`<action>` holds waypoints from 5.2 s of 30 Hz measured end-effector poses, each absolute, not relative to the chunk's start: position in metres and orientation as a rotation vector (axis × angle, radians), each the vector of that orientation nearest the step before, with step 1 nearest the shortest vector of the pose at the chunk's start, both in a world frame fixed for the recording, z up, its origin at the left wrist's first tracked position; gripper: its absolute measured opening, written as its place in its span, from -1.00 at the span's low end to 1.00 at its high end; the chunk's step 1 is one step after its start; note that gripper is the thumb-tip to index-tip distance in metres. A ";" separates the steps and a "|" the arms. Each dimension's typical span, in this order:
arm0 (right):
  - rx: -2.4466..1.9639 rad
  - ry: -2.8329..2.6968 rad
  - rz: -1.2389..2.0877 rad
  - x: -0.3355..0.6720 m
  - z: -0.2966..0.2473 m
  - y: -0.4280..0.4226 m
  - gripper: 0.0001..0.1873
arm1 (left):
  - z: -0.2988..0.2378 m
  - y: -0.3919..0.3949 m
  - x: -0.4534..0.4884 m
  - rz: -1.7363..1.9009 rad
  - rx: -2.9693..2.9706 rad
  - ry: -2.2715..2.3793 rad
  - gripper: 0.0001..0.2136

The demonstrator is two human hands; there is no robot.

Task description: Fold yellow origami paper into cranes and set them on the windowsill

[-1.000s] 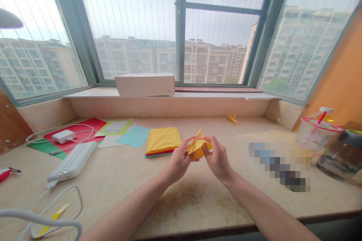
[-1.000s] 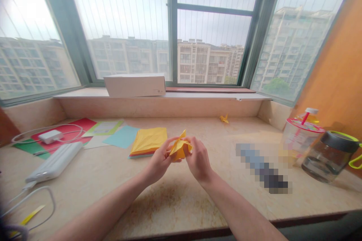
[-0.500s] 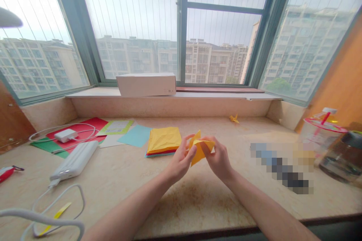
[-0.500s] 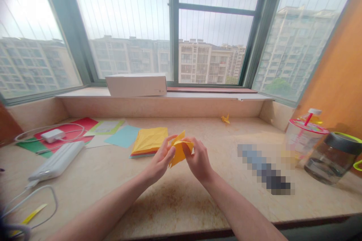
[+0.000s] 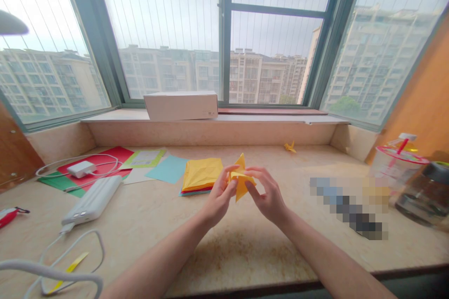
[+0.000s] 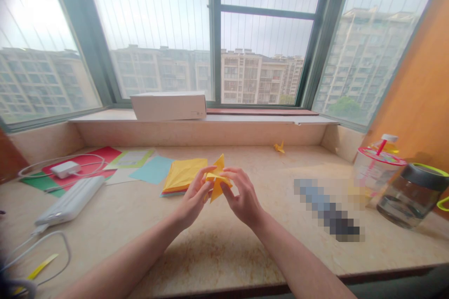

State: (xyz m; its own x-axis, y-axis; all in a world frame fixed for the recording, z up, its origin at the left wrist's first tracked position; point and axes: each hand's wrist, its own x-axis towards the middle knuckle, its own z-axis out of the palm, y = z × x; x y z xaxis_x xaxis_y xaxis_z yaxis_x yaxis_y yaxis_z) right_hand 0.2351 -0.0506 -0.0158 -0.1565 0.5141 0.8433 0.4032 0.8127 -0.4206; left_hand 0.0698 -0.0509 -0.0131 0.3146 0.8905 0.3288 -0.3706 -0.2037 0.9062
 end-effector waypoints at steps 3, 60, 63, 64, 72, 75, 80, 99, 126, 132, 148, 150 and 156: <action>-0.706 -1.705 0.118 0.236 -0.016 -0.050 -0.89 | -0.014 -0.051 0.067 1.248 1.355 0.580 -0.66; -0.889 -1.642 0.293 0.232 -0.023 -0.047 -0.84 | -0.016 -0.043 0.072 1.205 1.677 0.767 -0.65; -0.962 -1.575 0.315 0.231 -0.023 -0.049 -0.84 | -0.019 -0.042 0.073 1.186 1.730 0.766 -0.64; -0.982 -1.562 0.316 0.231 -0.023 -0.050 -0.83 | -0.020 -0.042 0.073 1.177 1.745 0.757 -0.65; -0.932 -1.631 0.177 0.230 -0.019 -0.049 -0.91 | -0.022 -0.042 0.075 1.208 1.779 0.858 -0.58; -0.857 -1.718 0.207 0.229 -0.018 -0.051 -0.87 | -0.025 -0.038 0.074 1.239 1.679 0.875 -0.58; -0.830 -1.781 0.386 0.227 -0.021 -0.052 -0.72 | -0.025 -0.035 0.073 1.335 1.448 0.807 -0.64; -0.750 -1.643 0.936 0.234 -0.032 -0.036 -0.70 | -0.016 -0.035 0.063 1.360 1.702 0.949 -0.63; -0.798 -1.486 1.362 0.258 -0.015 -0.031 -0.36 | -0.012 -0.033 0.049 1.001 2.214 1.087 -0.64; -0.846 -1.434 1.353 0.256 -0.012 -0.033 -0.48 | -0.010 -0.036 0.055 1.109 1.957 1.096 -0.56; -1.003 -1.612 1.307 0.256 -0.012 -0.037 -0.57 | -0.008 -0.032 0.055 1.163 1.693 1.020 -0.66; -0.940 -1.591 1.428 0.254 -0.014 -0.038 -0.52 | -0.006 -0.033 0.055 1.178 1.696 1.045 -0.67; -0.906 -1.554 1.491 0.252 -0.016 -0.038 -0.56 | -0.005 -0.033 0.054 1.206 1.624 0.984 -0.63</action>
State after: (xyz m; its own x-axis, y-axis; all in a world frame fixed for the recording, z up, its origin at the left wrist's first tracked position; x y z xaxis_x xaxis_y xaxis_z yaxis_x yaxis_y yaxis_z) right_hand 0.2518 -0.0378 -0.0157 -0.4385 0.8967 0.0605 -0.0230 0.0562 -0.9982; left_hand 0.0543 -0.0331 -0.0048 0.2204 0.9314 0.2895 0.0964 -0.3162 0.9438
